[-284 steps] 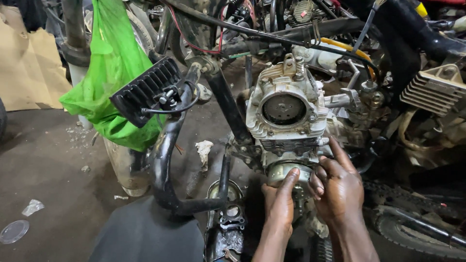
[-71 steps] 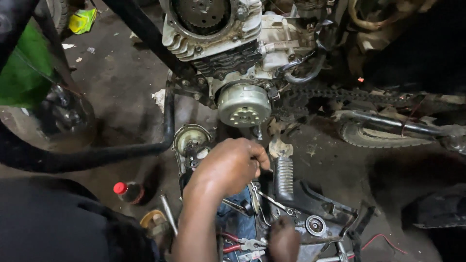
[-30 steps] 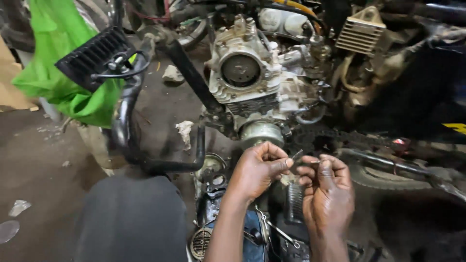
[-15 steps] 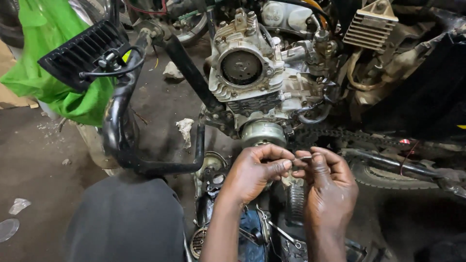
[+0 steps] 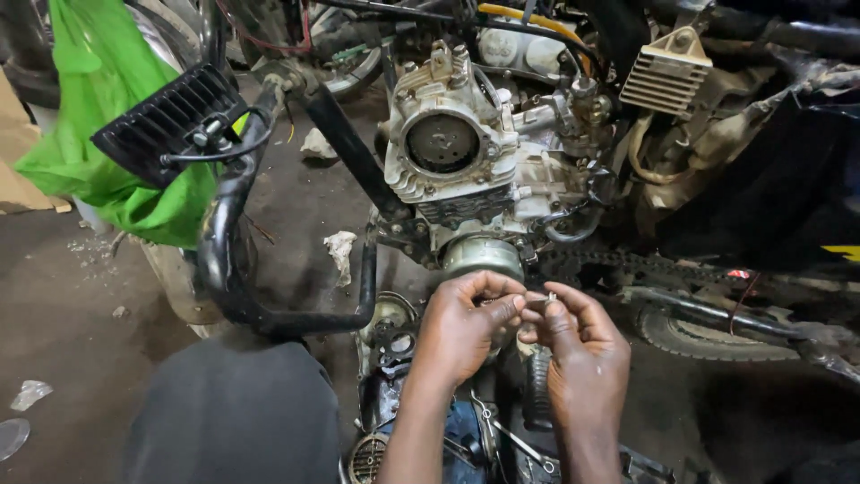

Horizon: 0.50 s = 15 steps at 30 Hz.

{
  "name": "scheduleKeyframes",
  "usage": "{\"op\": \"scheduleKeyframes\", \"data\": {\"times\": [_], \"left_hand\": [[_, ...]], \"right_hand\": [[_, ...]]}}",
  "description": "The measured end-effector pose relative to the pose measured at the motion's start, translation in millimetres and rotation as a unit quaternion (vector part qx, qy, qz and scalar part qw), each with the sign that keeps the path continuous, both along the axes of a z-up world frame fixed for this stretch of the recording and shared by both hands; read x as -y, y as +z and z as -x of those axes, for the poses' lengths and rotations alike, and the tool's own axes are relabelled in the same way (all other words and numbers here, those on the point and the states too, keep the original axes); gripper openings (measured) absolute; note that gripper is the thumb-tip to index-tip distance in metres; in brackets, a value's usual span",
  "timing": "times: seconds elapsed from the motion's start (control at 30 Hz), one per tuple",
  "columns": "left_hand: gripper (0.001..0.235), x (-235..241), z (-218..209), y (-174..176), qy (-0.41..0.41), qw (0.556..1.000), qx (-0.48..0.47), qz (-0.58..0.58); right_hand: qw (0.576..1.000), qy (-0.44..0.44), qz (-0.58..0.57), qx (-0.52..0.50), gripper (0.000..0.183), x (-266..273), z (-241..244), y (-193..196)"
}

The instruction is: A person is inspecting and adjusting the internal components of a motorcycle engine using a thin metal probe.

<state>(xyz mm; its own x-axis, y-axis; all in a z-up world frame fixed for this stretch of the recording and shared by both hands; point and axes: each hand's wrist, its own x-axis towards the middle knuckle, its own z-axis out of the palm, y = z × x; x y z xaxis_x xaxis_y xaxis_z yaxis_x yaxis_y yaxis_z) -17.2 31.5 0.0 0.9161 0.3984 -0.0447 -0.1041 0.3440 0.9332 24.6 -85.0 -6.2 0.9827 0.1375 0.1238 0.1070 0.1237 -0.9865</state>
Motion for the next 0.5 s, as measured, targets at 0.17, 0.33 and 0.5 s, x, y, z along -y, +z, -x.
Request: {"op": "scheduleKeyframes", "data": {"times": [0.17, 0.33, 0.5], "left_hand": [[0.005, -3, -6, 0, 0.029, 0.999, -0.019, -0.024], [0.020, -4, -19, 23, 0.142, 0.912, -0.060, -0.381], [0.013, -17, -38, 55, 0.171, 0.849, -0.046, -0.498]], "right_hand": [[0.997, 0.033, -0.070, -0.023, 0.022, 1, -23, -18], [0.956, 0.147, -0.244, -0.068, 0.025, -7, -64, -22], [0.986, 0.095, -0.125, 0.052, 0.024, -30, -87, 9]]}}
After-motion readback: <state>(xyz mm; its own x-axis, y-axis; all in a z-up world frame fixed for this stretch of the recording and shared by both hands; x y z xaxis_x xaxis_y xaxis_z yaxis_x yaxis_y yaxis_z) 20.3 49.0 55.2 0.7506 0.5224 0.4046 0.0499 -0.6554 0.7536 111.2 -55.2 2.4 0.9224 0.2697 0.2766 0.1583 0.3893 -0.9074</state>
